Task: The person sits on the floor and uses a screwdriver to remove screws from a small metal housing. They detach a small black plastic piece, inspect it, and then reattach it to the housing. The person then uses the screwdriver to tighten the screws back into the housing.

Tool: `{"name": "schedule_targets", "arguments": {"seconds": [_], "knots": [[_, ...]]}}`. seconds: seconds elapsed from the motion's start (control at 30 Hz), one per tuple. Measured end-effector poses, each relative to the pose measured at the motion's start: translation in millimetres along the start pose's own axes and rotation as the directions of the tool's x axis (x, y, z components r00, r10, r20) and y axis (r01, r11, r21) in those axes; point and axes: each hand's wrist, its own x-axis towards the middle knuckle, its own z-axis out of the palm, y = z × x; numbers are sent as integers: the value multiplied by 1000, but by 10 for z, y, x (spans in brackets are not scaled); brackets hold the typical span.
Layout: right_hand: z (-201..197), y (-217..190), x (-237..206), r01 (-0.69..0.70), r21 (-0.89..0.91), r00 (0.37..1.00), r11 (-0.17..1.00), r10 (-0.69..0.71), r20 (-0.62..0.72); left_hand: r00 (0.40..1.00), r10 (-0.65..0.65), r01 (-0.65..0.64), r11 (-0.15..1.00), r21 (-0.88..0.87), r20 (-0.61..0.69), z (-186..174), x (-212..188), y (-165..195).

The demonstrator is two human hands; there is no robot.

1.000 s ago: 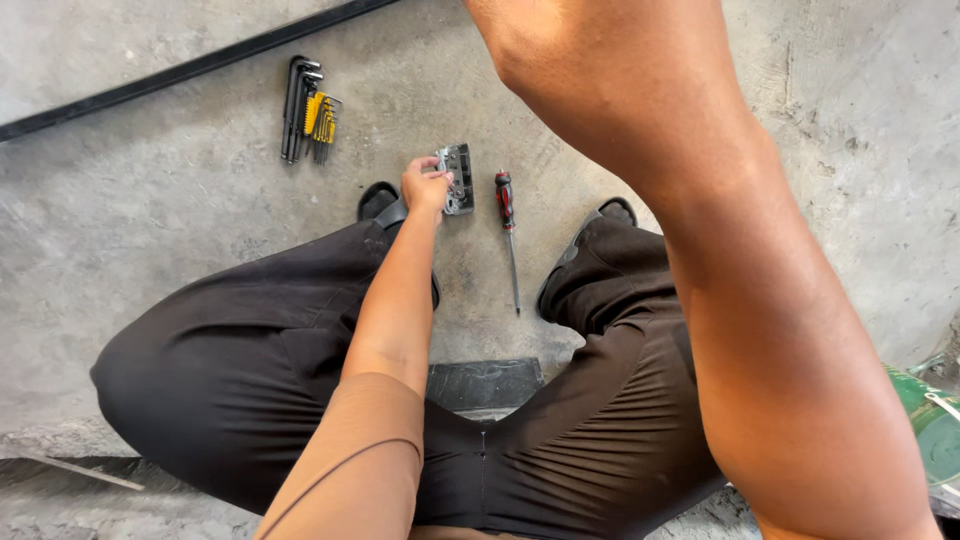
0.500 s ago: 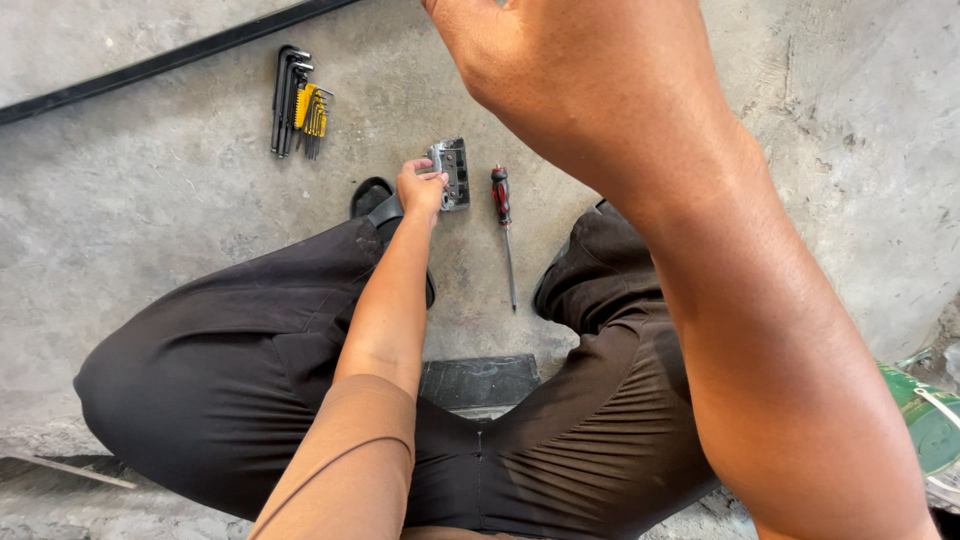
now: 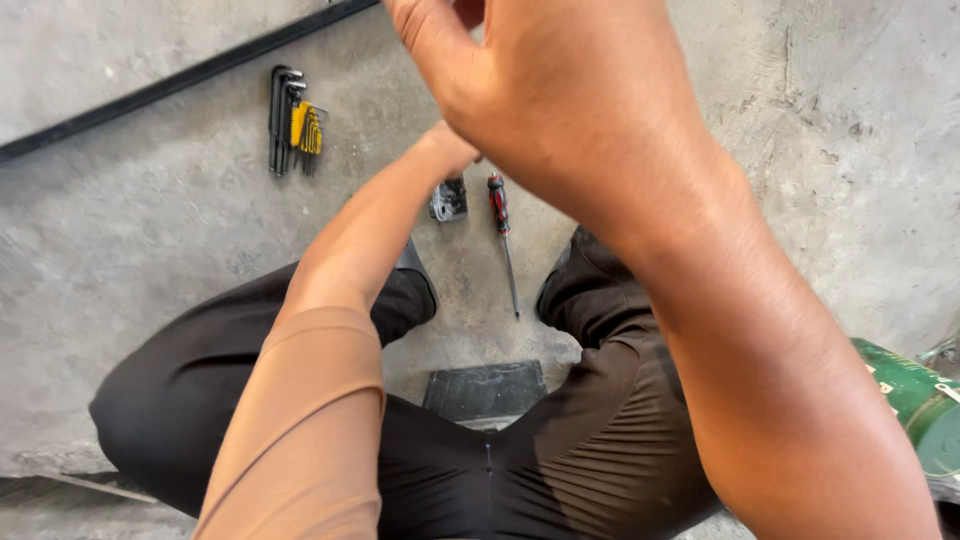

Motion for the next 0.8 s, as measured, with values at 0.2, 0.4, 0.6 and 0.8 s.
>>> {"name": "schedule_targets", "arguments": {"seconds": [0.2, 0.4, 0.6, 0.8], "knots": [[10, 42, 23, -60, 20, 998, 998, 60, -17, 993, 51, -57, 997, -56, -107, -117, 41, 568], [-2, 16, 43, -123, -24, 992, 992, 123, -20, 991, 63, -70, 996, -50, -119, -186, 34, 735], [2, -3, 75, -141, -6, 990, 990, 140, -10, 989, 74, -80, 996, -45, -128, -212, 62, 781], [1, 14, 78, -69, -18, 997, 997, 69, -41, 988, 77, -84, 995, -50, -130, -247, 91, 814]]}}
